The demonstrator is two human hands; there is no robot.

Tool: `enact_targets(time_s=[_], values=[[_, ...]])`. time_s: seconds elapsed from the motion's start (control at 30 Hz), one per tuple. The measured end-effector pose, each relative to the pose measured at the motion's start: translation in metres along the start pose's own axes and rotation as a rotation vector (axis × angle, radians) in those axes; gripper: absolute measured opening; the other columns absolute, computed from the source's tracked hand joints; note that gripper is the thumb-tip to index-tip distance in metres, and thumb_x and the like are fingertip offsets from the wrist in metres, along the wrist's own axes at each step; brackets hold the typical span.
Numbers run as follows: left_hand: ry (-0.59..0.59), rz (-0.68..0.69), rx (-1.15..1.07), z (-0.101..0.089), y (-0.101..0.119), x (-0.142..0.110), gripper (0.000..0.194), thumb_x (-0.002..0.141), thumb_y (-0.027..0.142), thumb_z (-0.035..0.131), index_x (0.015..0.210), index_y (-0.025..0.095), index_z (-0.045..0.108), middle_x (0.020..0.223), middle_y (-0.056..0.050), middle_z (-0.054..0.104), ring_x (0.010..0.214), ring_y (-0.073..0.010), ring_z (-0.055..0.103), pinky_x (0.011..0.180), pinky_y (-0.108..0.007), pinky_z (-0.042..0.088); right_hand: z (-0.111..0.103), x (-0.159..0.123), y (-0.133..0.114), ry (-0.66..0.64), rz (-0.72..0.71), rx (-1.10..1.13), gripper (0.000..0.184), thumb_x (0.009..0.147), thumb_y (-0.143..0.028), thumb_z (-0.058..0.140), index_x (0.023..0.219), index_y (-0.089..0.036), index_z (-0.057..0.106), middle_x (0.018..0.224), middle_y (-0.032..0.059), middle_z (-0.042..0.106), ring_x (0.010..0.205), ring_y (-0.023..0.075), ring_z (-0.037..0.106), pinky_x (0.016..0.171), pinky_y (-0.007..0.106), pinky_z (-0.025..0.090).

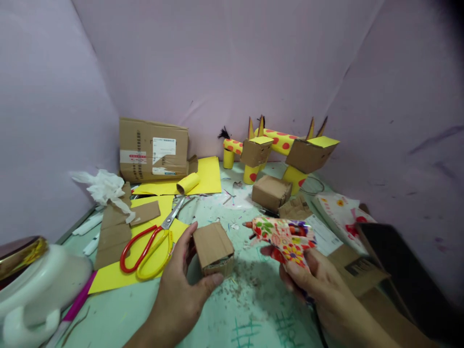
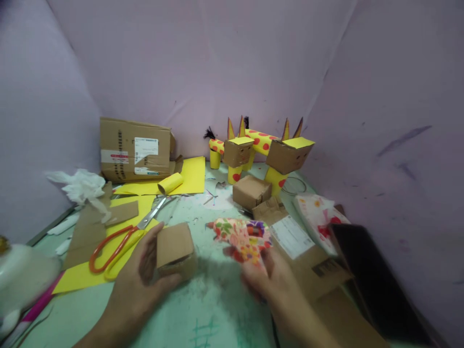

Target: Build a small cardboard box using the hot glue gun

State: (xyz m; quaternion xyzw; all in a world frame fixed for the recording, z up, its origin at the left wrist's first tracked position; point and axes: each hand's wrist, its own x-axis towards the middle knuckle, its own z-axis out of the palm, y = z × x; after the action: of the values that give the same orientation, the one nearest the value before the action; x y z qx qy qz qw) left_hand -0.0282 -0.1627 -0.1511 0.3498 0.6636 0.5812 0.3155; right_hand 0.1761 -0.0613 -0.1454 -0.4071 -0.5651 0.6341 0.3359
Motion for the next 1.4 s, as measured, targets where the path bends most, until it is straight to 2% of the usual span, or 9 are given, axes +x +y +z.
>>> enact_targets(time_s=[0.2,0.27,0.33,0.43,0.5,0.57,0.87,1.03,1.4], values=[[0.019,0.016,-0.024,-0.001,-0.001,0.002,0.087,0.062,0.027,0.076,0.139,0.019,0.034,0.14,-0.015,0.052,0.131,-0.032,0.047,0.106,-0.047,0.043,-0.005,0.001,-0.004,0.014,-0.022,-0.087,0.041,0.073,-0.056,0.066,0.064,-0.019,0.054,0.052,-0.003,0.05,0.044,0.0095,0.038,0.042,0.02,0.028],[0.02,0.015,-0.026,-0.001,-0.001,0.002,0.088,0.063,0.027,0.075,0.139,0.019,0.033,0.14,-0.016,0.051,0.132,-0.0319,0.046,0.106,-0.047,0.043,-0.007,0.003,-0.005,-0.042,0.011,-0.035,0.042,0.072,-0.059,0.066,0.068,-0.018,0.056,0.05,-0.0036,0.05,0.041,0.0083,0.035,0.039,0.02,0.025],[0.013,0.018,-0.01,-0.001,-0.001,0.002,0.087,0.064,0.027,0.075,0.14,0.019,0.032,0.141,-0.015,0.051,0.131,-0.0315,0.046,0.106,-0.047,0.042,-0.008,-0.001,-0.006,-0.108,0.006,-0.007,0.042,0.071,-0.059,0.066,0.075,-0.018,0.064,0.049,-0.0021,0.053,0.041,0.0106,0.042,0.038,0.02,0.031],[0.009,0.025,0.028,-0.001,-0.002,0.001,0.085,0.066,0.029,0.075,0.14,0.021,0.033,0.141,-0.014,0.051,0.13,-0.0314,0.047,0.107,-0.048,0.041,-0.005,-0.014,-0.005,-0.115,-0.018,-0.002,0.039,0.071,-0.055,0.069,0.089,-0.021,0.072,0.071,0.0051,0.071,0.065,0.0206,0.065,0.063,0.03,0.055],[0.026,0.032,0.071,-0.001,-0.002,0.0,0.086,0.066,0.032,0.076,0.14,0.022,0.034,0.141,-0.014,0.05,0.13,-0.0318,0.047,0.107,-0.049,0.04,-0.002,-0.023,-0.001,-0.08,-0.028,-0.024,0.037,0.073,-0.052,0.071,0.097,-0.024,0.074,0.092,0.0068,0.075,0.088,0.0258,0.069,0.085,0.036,0.054],[0.054,0.043,0.118,-0.001,-0.003,-0.001,0.085,0.066,0.033,0.076,0.14,0.024,0.035,0.142,-0.013,0.049,0.129,-0.032,0.048,0.108,-0.051,0.038,-0.002,-0.029,0.005,-0.05,-0.05,-0.088,0.037,0.075,-0.05,0.069,0.102,-0.026,0.074,0.103,0.0073,0.075,0.099,0.0282,0.069,0.091,0.037,0.053],[0.127,0.094,0.268,-0.003,-0.009,-0.003,0.08,0.068,0.028,0.073,0.14,0.027,0.037,0.141,-0.01,0.05,0.128,-0.033,0.049,0.108,-0.055,0.034,-0.027,-0.025,0.025,-0.107,-0.291,-0.534,0.038,0.082,-0.033,0.066,0.12,-0.028,0.067,0.116,0.0076,0.072,0.104,0.0276,0.07,0.085,0.028,0.058],[0.15,0.105,0.28,-0.003,-0.012,-0.002,0.08,0.065,0.029,0.075,0.138,0.03,0.039,0.139,-0.008,0.052,0.127,-0.0327,0.05,0.107,-0.056,0.034,-0.029,-0.027,0.029,-0.093,-0.38,-0.601,0.038,0.082,-0.031,0.067,0.12,-0.028,0.066,0.119,0.0081,0.071,0.103,0.0272,0.07,0.085,0.029,0.059],[0.144,0.117,0.283,-0.003,-0.011,-0.002,0.08,0.067,0.03,0.075,0.138,0.032,0.037,0.14,-0.007,0.05,0.126,-0.0314,0.049,0.107,-0.056,0.033,-0.029,-0.024,0.025,-0.086,-0.391,-0.57,0.039,0.08,-0.029,0.069,0.118,-0.028,0.068,0.117,0.0085,0.072,0.101,0.03,0.071,0.082,0.032,0.061]])
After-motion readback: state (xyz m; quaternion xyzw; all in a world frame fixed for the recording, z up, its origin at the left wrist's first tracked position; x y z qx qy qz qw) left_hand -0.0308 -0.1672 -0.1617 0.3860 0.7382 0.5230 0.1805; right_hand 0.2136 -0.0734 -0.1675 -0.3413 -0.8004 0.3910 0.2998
